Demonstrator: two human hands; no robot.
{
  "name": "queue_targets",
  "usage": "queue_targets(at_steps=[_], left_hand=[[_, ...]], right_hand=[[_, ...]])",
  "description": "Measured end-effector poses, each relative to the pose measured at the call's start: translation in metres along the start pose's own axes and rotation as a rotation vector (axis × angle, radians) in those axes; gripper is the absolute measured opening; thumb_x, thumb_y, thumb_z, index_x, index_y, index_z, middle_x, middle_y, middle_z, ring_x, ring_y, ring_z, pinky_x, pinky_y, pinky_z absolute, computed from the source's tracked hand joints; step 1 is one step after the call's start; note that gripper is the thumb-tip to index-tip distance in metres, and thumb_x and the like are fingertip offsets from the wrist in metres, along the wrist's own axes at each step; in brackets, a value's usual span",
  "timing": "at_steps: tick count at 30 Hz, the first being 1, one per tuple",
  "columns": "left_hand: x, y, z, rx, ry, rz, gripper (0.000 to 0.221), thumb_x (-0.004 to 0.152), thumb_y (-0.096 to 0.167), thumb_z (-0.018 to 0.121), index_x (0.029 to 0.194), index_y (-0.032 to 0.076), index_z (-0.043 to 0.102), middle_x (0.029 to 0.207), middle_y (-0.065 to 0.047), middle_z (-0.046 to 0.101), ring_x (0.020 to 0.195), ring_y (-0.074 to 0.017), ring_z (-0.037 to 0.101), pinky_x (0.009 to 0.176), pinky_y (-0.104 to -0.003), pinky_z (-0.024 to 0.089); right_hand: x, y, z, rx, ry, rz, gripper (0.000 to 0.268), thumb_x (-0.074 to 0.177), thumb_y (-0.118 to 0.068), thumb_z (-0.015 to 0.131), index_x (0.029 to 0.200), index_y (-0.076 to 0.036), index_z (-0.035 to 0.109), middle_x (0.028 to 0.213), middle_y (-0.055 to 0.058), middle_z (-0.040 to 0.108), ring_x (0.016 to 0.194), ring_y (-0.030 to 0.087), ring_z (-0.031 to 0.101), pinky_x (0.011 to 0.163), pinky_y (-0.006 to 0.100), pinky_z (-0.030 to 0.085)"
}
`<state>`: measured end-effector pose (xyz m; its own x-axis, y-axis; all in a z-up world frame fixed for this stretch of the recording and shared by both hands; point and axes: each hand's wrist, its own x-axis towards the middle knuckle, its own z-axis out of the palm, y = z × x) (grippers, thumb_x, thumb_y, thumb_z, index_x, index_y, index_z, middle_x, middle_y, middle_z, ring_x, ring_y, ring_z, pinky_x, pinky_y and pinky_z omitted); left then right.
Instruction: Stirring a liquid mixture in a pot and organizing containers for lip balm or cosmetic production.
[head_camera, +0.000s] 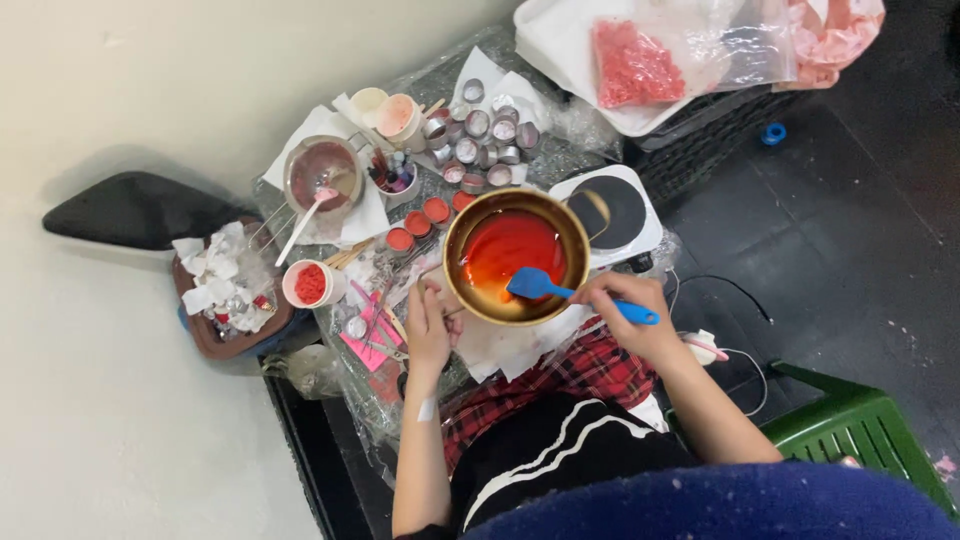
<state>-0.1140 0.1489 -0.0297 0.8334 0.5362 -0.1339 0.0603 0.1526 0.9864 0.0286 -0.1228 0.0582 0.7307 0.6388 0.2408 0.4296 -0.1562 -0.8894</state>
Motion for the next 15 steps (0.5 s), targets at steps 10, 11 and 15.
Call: queue_targets(at_steps=[10,11,15], left_hand=[[-0.043,-0.056,-0.053,-0.029,0.097,-0.048,0.023,0.113,0.028,0.030,0.115,0.010,0.043,0.056,-0.002,0.050,0.042,-0.0075,0.040,0.040,-0.022,0.028],[-0.046,-0.063,-0.057,-0.040,0.101,-0.066,0.023,0.113,0.029,0.030,0.116,0.010,0.043,0.055,-0.002,0.051,0.041,-0.0074,0.040,0.039,-0.022,0.028],[-0.042,-0.070,-0.065,-0.060,0.072,-0.035,0.024,0.113,0.029,0.032,0.119,0.009,0.046,0.057,-0.002,0.053,0.043,-0.0081,0.046,0.040,-0.023,0.031]], right_hand=[[0.008,-0.006,0.049,0.035,-0.170,-0.011,0.014,0.092,-0.013,0.066,0.097,-0.001,0.070,0.100,0.010,0.080,0.084,0.018,0.077,0.075,0.030,0.057],[0.006,-0.005,0.055,0.038,-0.182,-0.015,0.014,0.094,-0.012,0.064,0.099,-0.001,0.070,0.101,0.010,0.079,0.085,0.018,0.077,0.076,0.030,0.057],[-0.002,0.009,0.065,-0.014,-0.180,0.003,0.015,0.091,-0.011,0.063,0.096,-0.004,0.075,0.093,0.010,0.079,0.078,0.019,0.076,0.072,0.030,0.057]])
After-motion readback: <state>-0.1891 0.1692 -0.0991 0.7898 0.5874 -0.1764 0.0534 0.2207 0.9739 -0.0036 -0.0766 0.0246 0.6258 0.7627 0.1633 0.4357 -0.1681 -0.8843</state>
